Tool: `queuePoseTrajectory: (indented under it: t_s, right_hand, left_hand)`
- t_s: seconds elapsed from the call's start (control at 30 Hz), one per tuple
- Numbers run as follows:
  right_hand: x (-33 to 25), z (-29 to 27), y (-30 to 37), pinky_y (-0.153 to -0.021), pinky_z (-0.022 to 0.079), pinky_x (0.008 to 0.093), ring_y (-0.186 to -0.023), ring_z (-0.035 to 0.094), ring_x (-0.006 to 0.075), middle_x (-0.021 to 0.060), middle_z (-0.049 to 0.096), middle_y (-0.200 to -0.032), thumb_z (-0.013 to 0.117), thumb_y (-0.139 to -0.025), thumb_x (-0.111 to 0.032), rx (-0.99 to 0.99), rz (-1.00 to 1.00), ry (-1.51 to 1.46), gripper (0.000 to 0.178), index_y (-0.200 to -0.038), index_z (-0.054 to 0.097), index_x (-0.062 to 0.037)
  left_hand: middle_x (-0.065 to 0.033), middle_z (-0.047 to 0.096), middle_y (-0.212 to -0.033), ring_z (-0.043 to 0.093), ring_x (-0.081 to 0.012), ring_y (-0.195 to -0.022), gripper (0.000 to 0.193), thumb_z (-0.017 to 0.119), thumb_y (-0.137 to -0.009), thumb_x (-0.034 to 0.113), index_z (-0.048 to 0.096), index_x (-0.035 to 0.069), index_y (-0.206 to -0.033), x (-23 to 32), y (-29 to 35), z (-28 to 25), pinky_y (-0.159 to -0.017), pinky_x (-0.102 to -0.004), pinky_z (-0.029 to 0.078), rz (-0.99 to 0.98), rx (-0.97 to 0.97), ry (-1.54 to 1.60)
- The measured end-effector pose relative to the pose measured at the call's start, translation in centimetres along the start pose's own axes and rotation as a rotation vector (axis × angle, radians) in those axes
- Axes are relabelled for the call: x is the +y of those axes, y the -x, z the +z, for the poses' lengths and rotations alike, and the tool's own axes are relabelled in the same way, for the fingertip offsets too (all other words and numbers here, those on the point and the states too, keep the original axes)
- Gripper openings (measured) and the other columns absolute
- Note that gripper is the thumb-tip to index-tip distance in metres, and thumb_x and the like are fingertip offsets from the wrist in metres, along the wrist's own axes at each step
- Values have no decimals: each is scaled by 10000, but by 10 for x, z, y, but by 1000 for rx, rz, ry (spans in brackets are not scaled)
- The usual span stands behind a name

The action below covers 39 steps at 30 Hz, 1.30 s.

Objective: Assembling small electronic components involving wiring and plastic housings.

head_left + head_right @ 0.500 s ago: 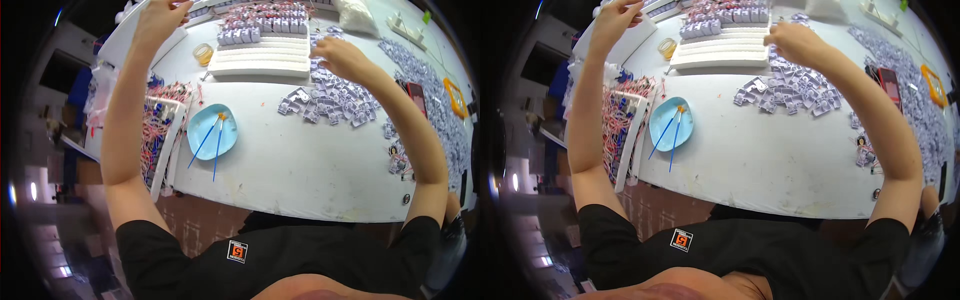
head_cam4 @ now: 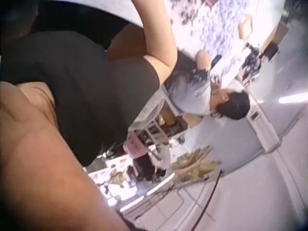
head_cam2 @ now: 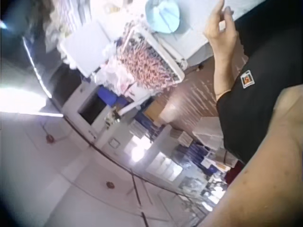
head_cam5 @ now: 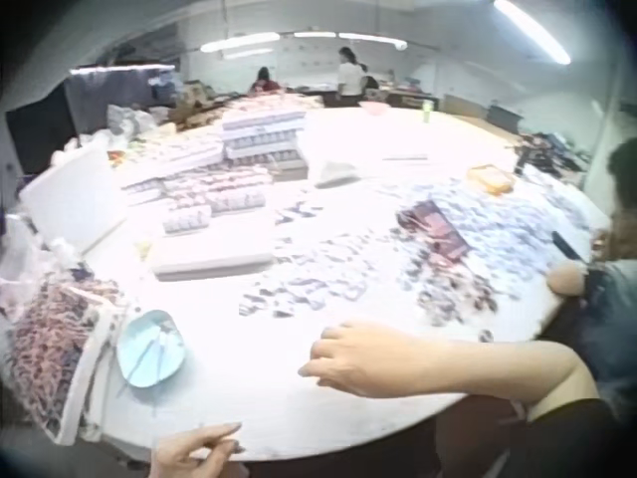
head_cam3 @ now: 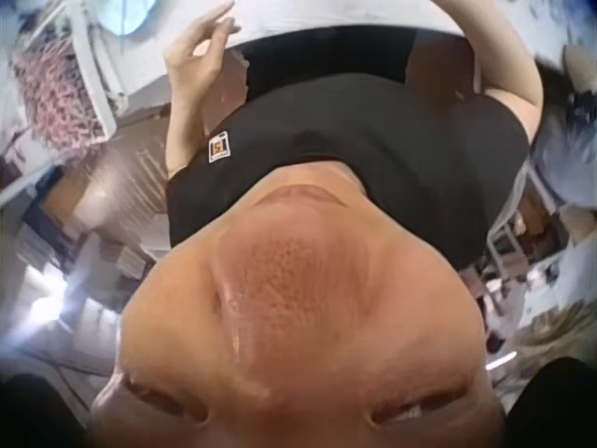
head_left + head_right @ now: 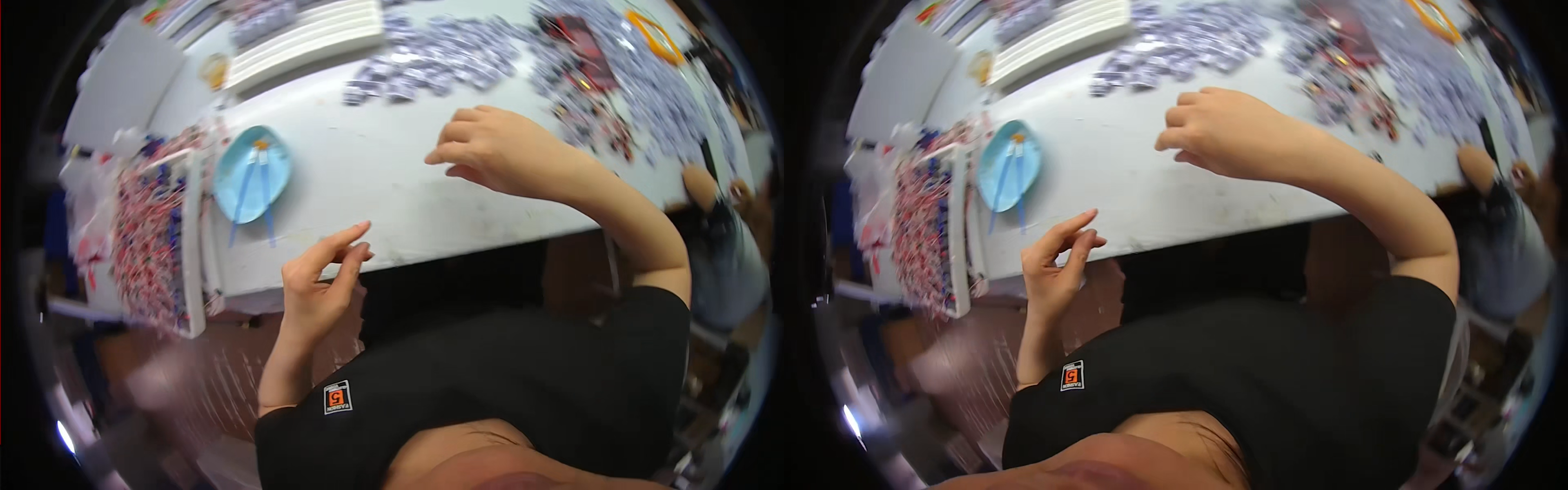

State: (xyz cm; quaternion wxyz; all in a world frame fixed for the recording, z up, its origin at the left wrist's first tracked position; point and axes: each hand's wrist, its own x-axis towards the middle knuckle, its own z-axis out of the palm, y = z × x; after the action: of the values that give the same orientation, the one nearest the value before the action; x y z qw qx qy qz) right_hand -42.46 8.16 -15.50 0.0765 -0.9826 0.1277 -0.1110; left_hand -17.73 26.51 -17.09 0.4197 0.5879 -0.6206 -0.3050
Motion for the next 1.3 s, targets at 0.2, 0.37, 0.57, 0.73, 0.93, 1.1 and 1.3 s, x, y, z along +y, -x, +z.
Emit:
queuePoseTrajectory:
  t_s: [0.2,0.37,0.57,0.73,0.93,1.1,1.3]
  right_hand:
    - [-21,2,74,-847,508,357,-976,624,250,53,679,-1000,713,-872,-112,196,398,-182,241,-1113,711,-110]
    - [-27,26,106,-871,502,352,-977,625,253,84,696,-1019,707,-880,-89,416,623,-89,228,-1107,723,-88]
    - [0,35,70,-918,502,387,-1056,621,278,88,699,-1063,639,-913,-97,505,582,29,205,-1103,715,-93]
    - [86,52,36,-947,504,394,-1116,598,278,82,689,-1117,605,-913,-66,473,582,319,245,-1138,694,-103]
    - [87,20,85,-938,504,386,-1094,597,266,62,695,-1095,618,-925,-97,548,719,549,232,-1139,701,-134]
    - [40,-2,151,-874,490,377,-1009,597,265,73,706,-999,660,-914,-107,715,802,464,162,-1055,738,-108]
    - [12,31,176,-868,497,388,-955,586,271,64,678,-930,704,-863,-98,658,875,377,147,-1005,740,-102]
  left_hand:
    - [-33,649,-737,642,-88,-694,264,608,-962,10,671,2,-1218,-37,-5,52,-677,-213,502,-124,121,239]
    - [-2,598,-715,564,-51,-642,245,591,-981,44,677,3,-1206,-46,-3,59,-615,-198,434,-120,145,244]
    - [-10,620,-744,585,-57,-674,231,588,-983,25,680,-6,-1193,-48,3,58,-638,-193,452,-78,173,222]
    - [-21,636,-772,600,-64,-692,223,591,-986,29,678,-16,-1187,-52,-1,61,-644,-200,466,-11,177,239]
    - [-32,651,-740,619,-75,-674,206,611,-963,14,709,3,-1145,-53,4,62,-628,-205,486,-21,198,237]
    - [-22,637,-759,613,-67,-692,228,583,-995,46,679,-3,-1196,-46,1,62,-645,-191,468,-25,179,204]
    - [-20,626,-723,601,-60,-673,217,586,-981,14,695,1,-1169,-44,-5,65,-644,-200,490,-70,183,173]
